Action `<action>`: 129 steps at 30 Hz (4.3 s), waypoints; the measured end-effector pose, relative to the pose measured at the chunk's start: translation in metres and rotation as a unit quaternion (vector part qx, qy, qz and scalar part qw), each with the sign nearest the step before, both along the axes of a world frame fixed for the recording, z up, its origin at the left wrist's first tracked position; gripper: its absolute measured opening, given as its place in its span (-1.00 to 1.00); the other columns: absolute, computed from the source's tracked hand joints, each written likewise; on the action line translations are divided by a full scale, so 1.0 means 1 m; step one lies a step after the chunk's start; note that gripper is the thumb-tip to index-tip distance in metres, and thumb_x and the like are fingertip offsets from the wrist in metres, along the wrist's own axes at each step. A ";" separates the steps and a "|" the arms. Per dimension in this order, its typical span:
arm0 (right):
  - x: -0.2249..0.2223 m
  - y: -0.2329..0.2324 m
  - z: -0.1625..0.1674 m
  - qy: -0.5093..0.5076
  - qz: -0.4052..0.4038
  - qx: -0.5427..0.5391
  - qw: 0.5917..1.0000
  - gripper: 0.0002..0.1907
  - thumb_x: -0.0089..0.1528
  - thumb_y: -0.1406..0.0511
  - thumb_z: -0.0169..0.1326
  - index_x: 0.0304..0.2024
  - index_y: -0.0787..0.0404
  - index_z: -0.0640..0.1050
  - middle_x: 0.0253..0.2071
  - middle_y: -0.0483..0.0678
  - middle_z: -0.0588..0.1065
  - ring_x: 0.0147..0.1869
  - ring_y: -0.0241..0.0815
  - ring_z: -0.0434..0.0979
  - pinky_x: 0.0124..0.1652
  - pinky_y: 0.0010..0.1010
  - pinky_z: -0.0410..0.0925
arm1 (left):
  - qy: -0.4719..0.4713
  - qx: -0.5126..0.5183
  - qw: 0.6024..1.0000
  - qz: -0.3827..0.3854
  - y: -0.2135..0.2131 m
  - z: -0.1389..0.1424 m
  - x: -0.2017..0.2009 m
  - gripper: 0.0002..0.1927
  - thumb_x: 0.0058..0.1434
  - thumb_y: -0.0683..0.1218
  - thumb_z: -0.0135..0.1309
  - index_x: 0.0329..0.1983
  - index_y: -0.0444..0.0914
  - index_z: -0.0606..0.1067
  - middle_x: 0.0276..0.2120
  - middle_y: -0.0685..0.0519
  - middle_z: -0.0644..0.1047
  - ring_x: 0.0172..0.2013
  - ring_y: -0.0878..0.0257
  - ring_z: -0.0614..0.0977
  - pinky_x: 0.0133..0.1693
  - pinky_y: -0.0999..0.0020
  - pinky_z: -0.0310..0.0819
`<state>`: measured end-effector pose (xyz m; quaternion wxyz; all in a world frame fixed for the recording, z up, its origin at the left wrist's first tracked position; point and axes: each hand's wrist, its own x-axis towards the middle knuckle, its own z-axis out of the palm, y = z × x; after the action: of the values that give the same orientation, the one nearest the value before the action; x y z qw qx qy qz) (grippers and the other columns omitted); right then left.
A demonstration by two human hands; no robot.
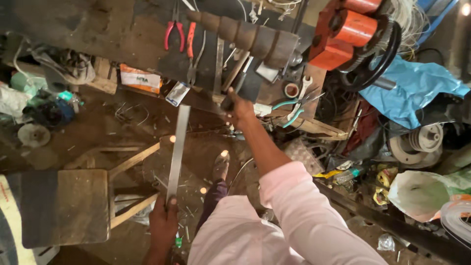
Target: The person works on a cylindrical metal pump housing mounted on a stand in a cluttered repair workshop. They pull a white plastic strip out of the cylinder, unscrew and reposition parts with a green-handled screwdriver, tap components with a hammer, and file the metal surface while checking the fit of parts inside the housing.
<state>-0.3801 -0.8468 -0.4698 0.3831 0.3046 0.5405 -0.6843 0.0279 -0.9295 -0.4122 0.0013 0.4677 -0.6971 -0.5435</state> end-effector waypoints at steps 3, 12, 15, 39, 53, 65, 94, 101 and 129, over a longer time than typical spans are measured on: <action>-0.004 -0.012 0.018 0.055 0.019 0.075 0.995 -0.54 0.22 0.03 0.19 -0.06 0.24 0.54 -0.32 -0.04 0.50 -0.25 -0.07 0.49 -0.30 -0.09 0.36 | -0.006 -0.007 1.000 0.022 0.012 -0.009 0.016 -0.72 0.35 0.02 0.01 -0.08 -0.29 0.48 -0.64 0.00 0.46 -0.62 0.26 0.46 -0.52 0.28 0.32; -0.010 0.069 0.021 0.510 0.133 0.376 0.762 -0.41 0.17 0.14 0.27 0.12 0.35 0.44 -0.07 0.26 0.56 0.01 0.31 0.57 -0.03 0.02 0.43 | 0.148 0.097 0.983 0.046 0.039 -0.018 0.002 -0.73 0.38 -0.08 -0.05 0.09 -0.26 0.40 -0.48 0.06 0.46 -0.54 0.30 0.44 -0.51 0.34 0.34; 0.016 0.125 0.027 0.507 0.203 0.404 0.734 -0.38 0.18 0.13 0.22 0.21 0.27 0.40 -0.02 0.35 0.54 0.07 0.41 0.52 0.00 0.09 0.39 | 0.191 0.076 0.978 -0.044 0.055 -0.015 -0.005 -0.70 0.36 -0.13 -0.06 0.14 -0.26 0.34 -0.40 0.05 0.51 -0.50 0.31 0.51 -0.47 0.37 0.43; 0.522 0.777 0.291 0.511 0.102 0.293 0.802 -0.68 0.16 0.24 0.21 -0.11 0.24 0.47 -0.50 0.05 0.38 -0.43 0.06 0.37 -0.39 -0.17 0.32 | 0.282 0.272 0.852 -0.347 0.539 0.168 0.054 -0.79 0.34 -0.08 -0.03 -0.15 -0.34 0.47 -0.74 -0.02 0.42 -0.77 0.32 0.33 -0.71 0.42 0.17; 0.597 1.011 0.343 0.601 -0.226 0.235 0.729 -0.59 0.26 0.43 0.03 0.15 0.26 0.29 -0.24 0.00 0.44 -0.45 -0.30 0.39 -0.52 -0.47 0.30 | 0.353 0.343 0.726 -0.481 0.758 0.216 0.125 -0.57 0.40 -0.12 0.03 0.29 -0.36 0.40 -0.37 -0.05 0.57 -0.46 0.30 0.54 -0.42 0.41 0.45; 0.583 1.158 0.377 0.666 -0.121 0.096 0.730 -0.54 0.37 0.45 -0.11 0.33 0.33 0.23 -0.09 0.11 0.45 -0.40 -0.23 0.40 -0.39 -0.37 0.37 | 0.286 0.557 0.739 -0.250 0.924 0.288 0.187 -0.73 0.37 0.00 -0.07 0.01 -0.24 0.41 -0.65 -0.04 0.47 -0.76 0.19 0.44 -0.69 0.30 0.34; 0.618 1.176 0.401 0.660 0.051 0.130 0.738 -0.31 0.40 0.47 -0.07 0.57 0.32 0.09 -0.05 0.12 0.47 -0.34 -0.27 0.46 -0.27 -0.42 0.40 | 0.372 0.687 0.621 -0.058 1.026 0.319 0.093 -0.84 0.38 -0.04 -0.03 -0.24 -0.21 0.42 -0.63 0.03 0.44 -0.73 0.25 0.41 -0.68 0.37 0.25; 0.590 1.161 0.426 0.628 0.181 0.284 0.701 -0.32 0.35 0.36 0.03 0.50 0.34 0.18 -0.04 0.02 0.50 -0.40 -0.33 0.42 -0.43 -0.51 0.31 | 0.438 0.677 0.590 -0.047 1.030 0.317 0.094 -0.79 0.44 -0.05 -0.04 -0.26 -0.28 0.38 -0.59 0.01 0.42 -0.72 0.22 0.39 -0.67 0.34 0.23; 0.567 1.079 0.504 0.616 0.312 0.533 0.488 -0.48 0.37 0.36 0.01 0.40 0.26 0.37 -0.37 0.13 0.56 -0.40 -0.05 0.61 -0.37 -0.21 0.43 | 0.408 0.745 0.525 -0.048 1.016 0.327 0.065 -0.72 0.41 -0.03 -0.11 -0.44 -0.20 0.39 -0.64 0.15 0.37 -0.69 0.38 0.31 -0.66 0.43 0.07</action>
<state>0.1868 0.2323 0.0346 -0.0947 -0.2374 0.9600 -0.1140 0.0926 0.0869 -0.0847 -0.0895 -0.0082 0.0173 -0.9958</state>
